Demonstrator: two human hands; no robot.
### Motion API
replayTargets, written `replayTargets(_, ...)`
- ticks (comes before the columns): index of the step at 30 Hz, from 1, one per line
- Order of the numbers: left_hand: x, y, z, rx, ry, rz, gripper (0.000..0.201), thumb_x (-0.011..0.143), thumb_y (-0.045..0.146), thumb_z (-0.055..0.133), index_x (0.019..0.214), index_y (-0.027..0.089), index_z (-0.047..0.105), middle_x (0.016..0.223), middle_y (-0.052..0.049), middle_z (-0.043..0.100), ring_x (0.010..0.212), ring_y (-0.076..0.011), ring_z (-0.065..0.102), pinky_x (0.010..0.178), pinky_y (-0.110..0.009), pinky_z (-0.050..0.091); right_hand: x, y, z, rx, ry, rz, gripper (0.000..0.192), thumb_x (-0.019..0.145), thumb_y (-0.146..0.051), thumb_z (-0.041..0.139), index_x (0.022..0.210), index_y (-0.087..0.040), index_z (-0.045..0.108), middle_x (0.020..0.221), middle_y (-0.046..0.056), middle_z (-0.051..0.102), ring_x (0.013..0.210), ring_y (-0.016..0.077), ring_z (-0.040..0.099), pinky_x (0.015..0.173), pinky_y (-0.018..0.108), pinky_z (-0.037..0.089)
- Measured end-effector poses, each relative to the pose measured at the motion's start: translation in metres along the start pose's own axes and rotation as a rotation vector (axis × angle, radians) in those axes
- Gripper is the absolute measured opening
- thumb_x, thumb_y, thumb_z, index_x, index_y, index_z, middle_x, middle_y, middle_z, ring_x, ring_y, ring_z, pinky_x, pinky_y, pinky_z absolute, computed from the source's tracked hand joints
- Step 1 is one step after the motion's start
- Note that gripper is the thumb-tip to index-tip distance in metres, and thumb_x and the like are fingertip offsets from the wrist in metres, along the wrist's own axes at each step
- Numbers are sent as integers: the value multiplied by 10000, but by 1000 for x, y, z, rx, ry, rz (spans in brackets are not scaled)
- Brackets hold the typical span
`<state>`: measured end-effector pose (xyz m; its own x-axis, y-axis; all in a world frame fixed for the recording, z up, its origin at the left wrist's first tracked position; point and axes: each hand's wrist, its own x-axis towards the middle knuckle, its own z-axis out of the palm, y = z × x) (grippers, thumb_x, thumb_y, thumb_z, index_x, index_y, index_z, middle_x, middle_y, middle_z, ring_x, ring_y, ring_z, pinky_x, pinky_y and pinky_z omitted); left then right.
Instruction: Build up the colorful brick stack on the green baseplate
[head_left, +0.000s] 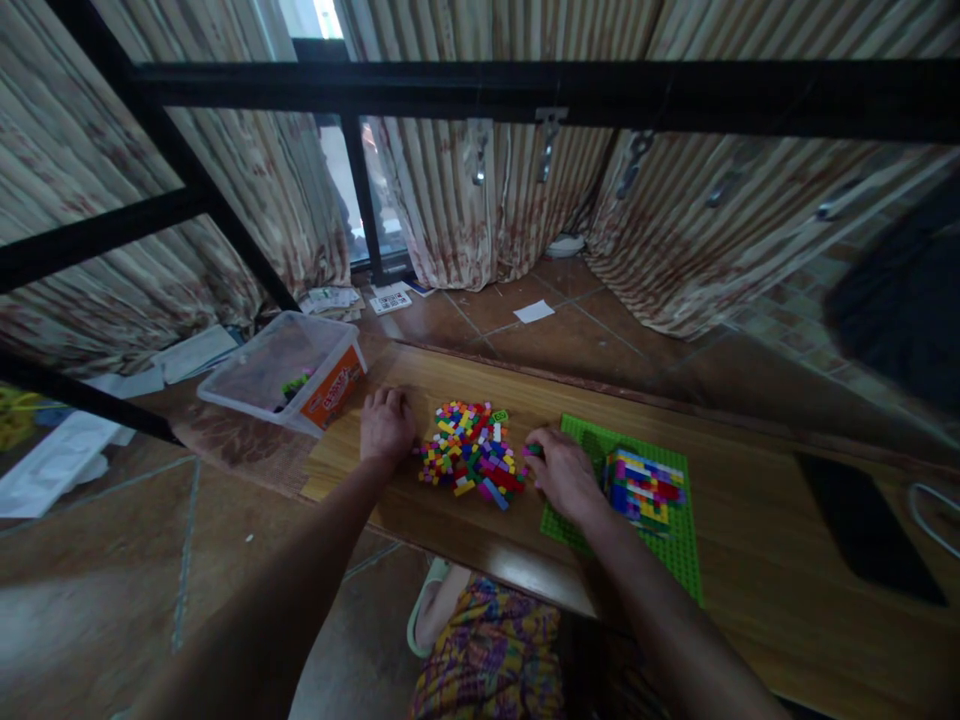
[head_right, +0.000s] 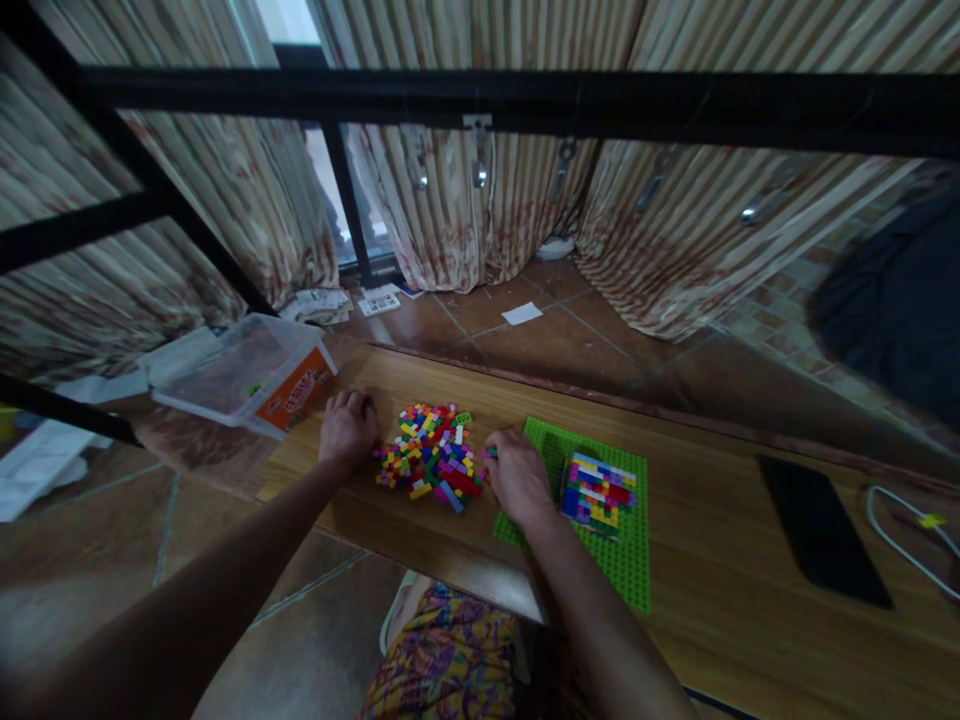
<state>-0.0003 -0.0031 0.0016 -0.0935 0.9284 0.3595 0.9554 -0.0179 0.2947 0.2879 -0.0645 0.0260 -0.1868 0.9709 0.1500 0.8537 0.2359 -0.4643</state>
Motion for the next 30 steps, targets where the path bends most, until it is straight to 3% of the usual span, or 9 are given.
replayTargets(7, 2, -1, -1, -97, 7, -53, 252, 855, 240, 430, 978, 163, 636, 1047, -147, 629, 1046, -287, 544, 938, -440, 437, -13, -19, -9, 473, 61, 112, 140, 841, -313, 558, 763, -226, 635, 764, 10, 660, 721, 170, 615, 675, 275, 456)
replayTargets(10, -3, 0, -17, -264, 121, -148, 279, 874, 304, 434, 1041, 175, 616, 1088, -129, 632, 1064, -256, 564, 953, -419, 450, -37, -30, -11, 689, 115, 237, 179, 807, -397, 620, 805, -227, 679, 779, 15, 695, 735, 187, 633, 689, 292, 481)
replayTargets(13, -33, 13, -46, -492, 217, -251, 340, 886, 401, 447, 1113, 191, 588, 1129, -106, 633, 1060, -229, 586, 956, -392, 462, -72, -39, -10, 857, 143, 378, 230, 768, -433, 671, 869, -231, 716, 862, 36, 727, 779, 200, 652, 733, 317, 506)
replayTargets(14, -50, 21, -55, -598, 171, -253, 353, 881, 425, 468, 1129, 203, 586, 1120, -97, 640, 1042, -225, 599, 944, -382, 471, -83, -41, -10, 920, 147, 428, 243, 744, -443, 695, 855, -229, 721, 837, 38, 726, 765, 199, 652, 723, 317, 512)
replayTargets(17, -116, 56, -76, -908, -226, -261, 320, 833, 460, 577, 1085, 269, 625, 1067, -63, 667, 1012, -227, 615, 908, -359, 486, -112, -51, -7, 1101, 89, 581, 296, 681, -485, 745, 810, -219, 727, 694, 29, 699, 639, 183, 631, 611, 301, 515)
replayTargets(19, -159, 82, -82, -1100, -434, -340, 299, 798, 458, 634, 1030, 269, 639, 994, -62, 674, 934, -221, 625, 816, -336, 506, -125, -61, -5, 1191, 43, 653, 337, 627, -501, 784, 778, -205, 725, 649, 28, 686, 591, 175, 619, 570, 293, 513)
replayTargets(21, -189, 105, -84, -1276, -554, -450, 284, 797, 458, 643, 943, 214, 637, 886, -51, 661, 841, -193, 615, 761, -316, 499, -133, -71, -3, 1253, 5, 678, 372, 572, -508, 818, 740, -190, 721, 618, 26, 675, 559, 162, 604, 559, 285, 509)
replayTargets(25, -203, 127, -89, -1488, -662, -573, 321, 750, 455, 705, 815, 159, 598, 732, -9, 620, 694, -124, 563, 667, -246, 453, -138, -84, -6, 1320, -84, 663, 397, 530, -516, 840, 695, -175, 721, 595, 17, 660, 534, 135, 574, 552, 257, 482)
replayTargets(30, -192, 123, -100, -1492, -760, -537, 341, 739, 446, 723, 757, 146, 561, 640, 1, 594, 591, -92, 512, 596, -219, 403, -140, -83, -16, 1387, -159, 616, 371, 571, -498, 831, 714, -170, 730, 586, 17, 661, 557, 132, 580, 583, 251, 472)
